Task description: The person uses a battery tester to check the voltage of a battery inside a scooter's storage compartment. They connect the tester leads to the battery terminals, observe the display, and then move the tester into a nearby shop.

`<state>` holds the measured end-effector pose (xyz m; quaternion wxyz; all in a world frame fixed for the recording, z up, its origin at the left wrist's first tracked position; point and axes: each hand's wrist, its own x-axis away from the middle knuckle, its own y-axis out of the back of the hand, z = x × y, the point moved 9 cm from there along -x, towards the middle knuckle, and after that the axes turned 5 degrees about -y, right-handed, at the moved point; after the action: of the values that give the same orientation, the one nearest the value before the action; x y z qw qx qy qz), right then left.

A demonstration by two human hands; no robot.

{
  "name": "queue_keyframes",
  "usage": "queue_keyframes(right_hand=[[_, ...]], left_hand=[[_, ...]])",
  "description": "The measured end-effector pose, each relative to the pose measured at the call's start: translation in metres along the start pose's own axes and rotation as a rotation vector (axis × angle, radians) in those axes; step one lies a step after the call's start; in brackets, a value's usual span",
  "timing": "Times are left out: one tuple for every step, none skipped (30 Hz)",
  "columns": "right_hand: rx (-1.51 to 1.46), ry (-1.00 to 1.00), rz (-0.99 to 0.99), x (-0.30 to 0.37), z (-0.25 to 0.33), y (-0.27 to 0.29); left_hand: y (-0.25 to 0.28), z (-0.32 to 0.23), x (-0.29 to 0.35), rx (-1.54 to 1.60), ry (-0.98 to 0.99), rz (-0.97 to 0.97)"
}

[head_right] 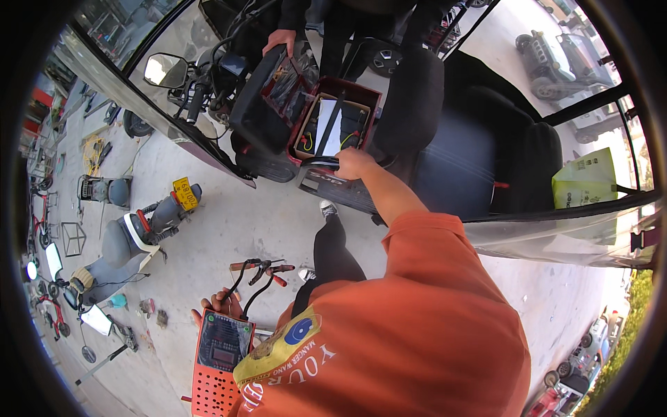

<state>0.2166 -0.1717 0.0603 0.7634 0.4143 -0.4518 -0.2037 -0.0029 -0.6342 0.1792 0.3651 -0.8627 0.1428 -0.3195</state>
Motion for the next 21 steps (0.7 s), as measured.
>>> queue_keyframes(right_hand=[[0.005,0.002,-0.001,0.001,0.001,0.002],[0.011,0.004,-0.002,0.002,0.003,0.003],[0.018,0.002,-0.002,0.002,0.002,0.003],[0.017,0.008,-0.006,0.001,0.001,0.002],[0.016,0.014,-0.011,-0.001,0.000,0.001],[0.013,0.020,-0.014,-0.002,0.000,0.000],[0.012,0.024,-0.009,-0.002,0.000,-0.001],[0.010,0.029,-0.004,-0.003,0.001,-0.001],[0.010,0.032,0.001,-0.002,0.001,-0.001],[0.000,0.026,-0.008,-0.002,0.000,0.000],[-0.010,0.022,-0.017,0.000,-0.001,0.002],[-0.023,0.020,-0.027,0.000,-0.001,0.003],[-0.017,0.025,-0.021,-0.001,-0.001,0.001],[-0.011,0.033,-0.015,-0.002,-0.003,-0.001],[-0.004,0.041,-0.010,-0.004,-0.004,-0.003],[0.011,0.048,-0.029,-0.004,0.004,0.004],[0.027,0.058,-0.046,0.003,0.011,0.006],[0.022,0.072,-0.062,-0.004,-0.001,-0.004],[0.006,0.115,-0.047,-0.004,0.010,0.000],[-0.015,0.138,-0.050,0.000,0.016,0.003],[-0.044,0.139,-0.044,0.007,0.023,0.007]], left_hand=[[-0.003,0.000,0.000,-0.009,0.008,0.021],[-0.006,0.000,0.000,-0.019,0.016,0.042],[-0.007,0.001,-0.001,-0.010,0.018,0.073],[-0.007,0.003,-0.004,-0.001,0.019,0.104],[-0.006,0.003,-0.007,0.007,0.020,0.135],[-0.004,0.003,-0.009,0.011,0.014,0.138],[-0.002,0.003,-0.011,0.014,0.007,0.141],[-0.001,0.003,-0.011,0.018,-0.001,0.143],[-0.004,0.004,-0.011,0.012,0.007,0.150],[-0.007,0.004,-0.010,0.006,0.015,0.156],[-0.009,0.005,-0.009,0.000,0.021,0.161],[-0.016,0.006,-0.010,0.020,0.023,0.274],[-0.020,0.009,-0.013,0.041,0.024,0.385],[-0.025,0.009,-0.012,0.062,0.024,0.496],[-0.016,0.010,-0.014,0.042,0.040,0.344],[-0.009,0.008,-0.008,0.032,0.034,0.192],[-0.002,0.008,0.001,0.028,0.027,0.037],[-0.012,0.008,-0.004,0.047,0.019,0.041],[-0.007,0.008,-0.002,0.103,-0.019,0.033],[-0.006,0.005,-0.002,0.137,-0.035,0.092],[-0.007,0.004,-0.003,0.166,-0.044,0.156]])
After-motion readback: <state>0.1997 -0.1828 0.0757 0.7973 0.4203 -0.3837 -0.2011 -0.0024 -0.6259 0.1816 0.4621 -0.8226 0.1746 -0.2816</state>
